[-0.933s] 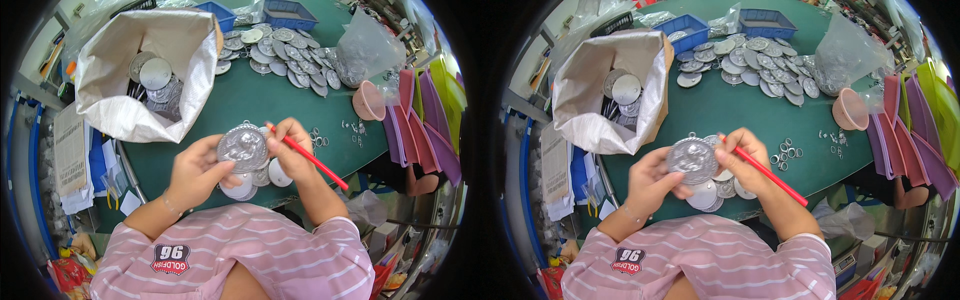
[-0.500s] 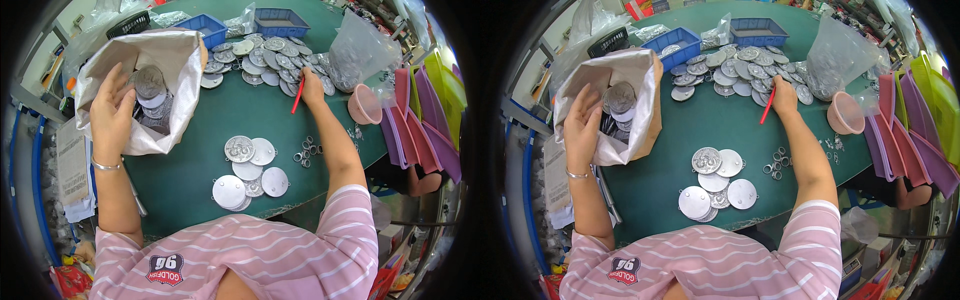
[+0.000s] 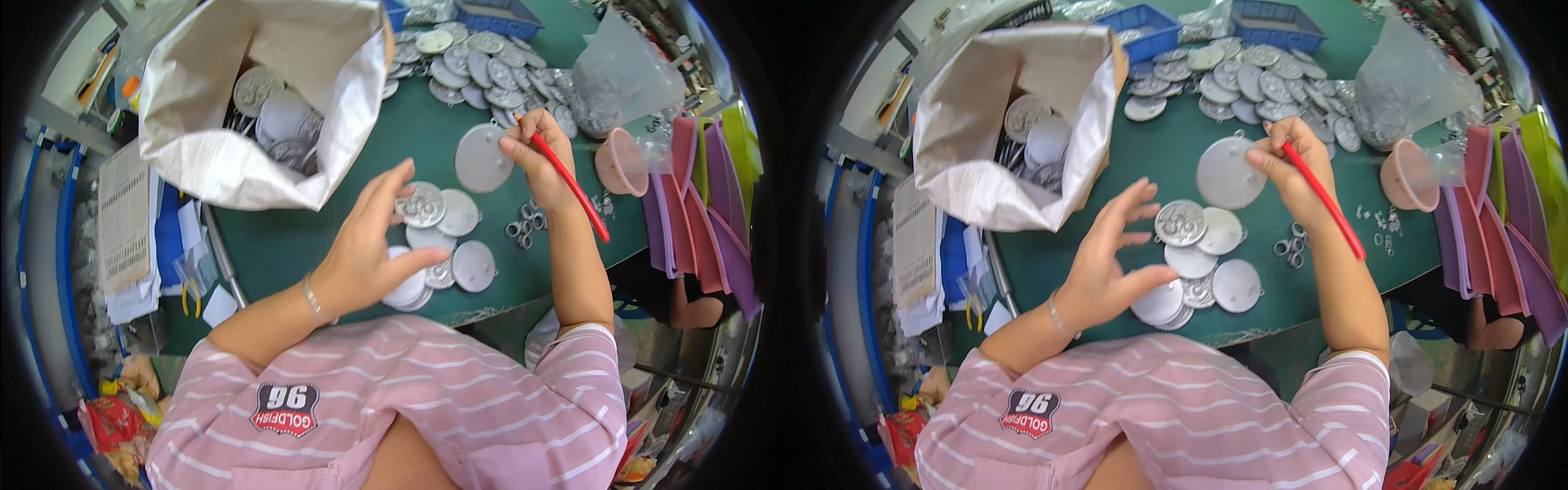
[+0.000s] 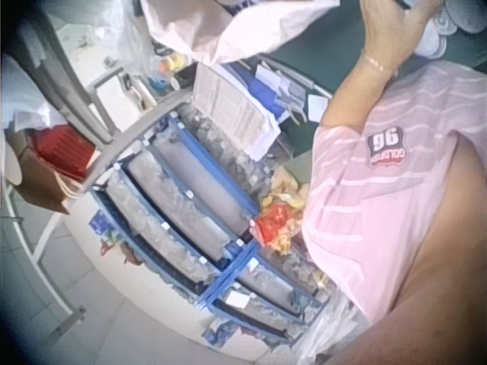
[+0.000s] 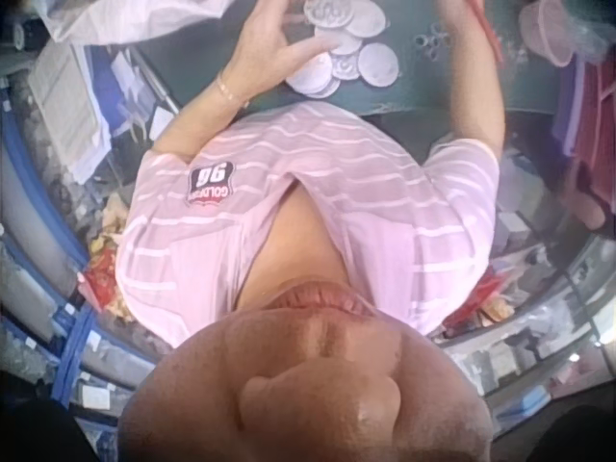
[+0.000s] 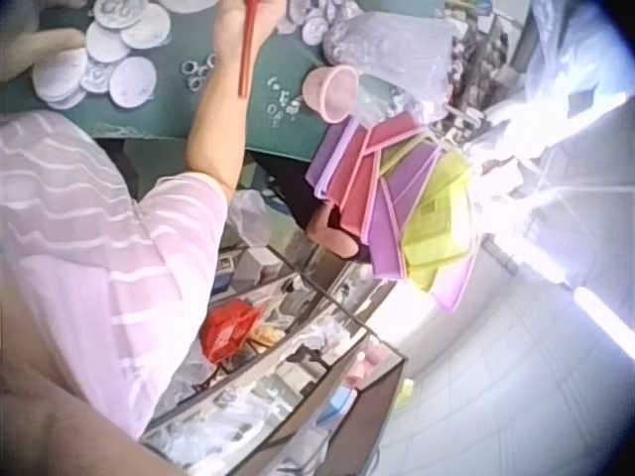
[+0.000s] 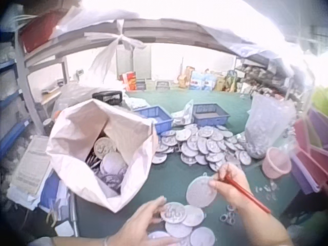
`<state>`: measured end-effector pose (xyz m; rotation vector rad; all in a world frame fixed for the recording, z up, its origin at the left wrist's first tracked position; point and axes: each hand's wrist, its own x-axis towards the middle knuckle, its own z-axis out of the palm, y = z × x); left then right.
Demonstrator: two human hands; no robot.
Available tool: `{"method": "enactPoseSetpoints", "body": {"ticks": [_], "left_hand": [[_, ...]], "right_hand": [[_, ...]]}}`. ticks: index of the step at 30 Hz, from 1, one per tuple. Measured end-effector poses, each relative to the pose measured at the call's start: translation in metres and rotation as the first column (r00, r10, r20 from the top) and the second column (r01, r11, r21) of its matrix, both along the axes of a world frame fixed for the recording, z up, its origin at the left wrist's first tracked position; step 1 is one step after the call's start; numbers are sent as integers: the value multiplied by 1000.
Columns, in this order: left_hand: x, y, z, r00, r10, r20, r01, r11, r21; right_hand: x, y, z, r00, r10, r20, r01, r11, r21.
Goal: The person paints the edges of round silver medallions using a red paintbrush. They pick up each medallion from a pile, apply paint to the rim, and place it back down. The person also handles a large white sack containing more medallions.
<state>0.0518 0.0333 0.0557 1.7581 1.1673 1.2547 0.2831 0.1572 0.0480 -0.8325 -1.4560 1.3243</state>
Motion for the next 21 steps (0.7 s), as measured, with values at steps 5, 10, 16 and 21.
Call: {"method": "enactPoseSetpoints", "body": {"ticks": [5, 10, 16, 21], "left_hand": [[-3, -1, -26, 901, -18, 433, 180, 924, -337], [-14, -5, -28, 997, 66, -42, -62, 993, 95], [-14, -8, -33, 974, 128, -189, -72, 958, 277], [-19, -6, -43, 995, 90, 34, -93, 989, 114]], "right_hand": [[-44, -81, -6, 995, 91, 36, -91, 996, 9], [-61, -93, -24, 998, -6, 68, -17, 941, 337], [-73, -94, -31, 998, 33, 61, -61, 831, 552], [-72, -100, -36, 988, 0, -154, 51, 943, 329]]}}
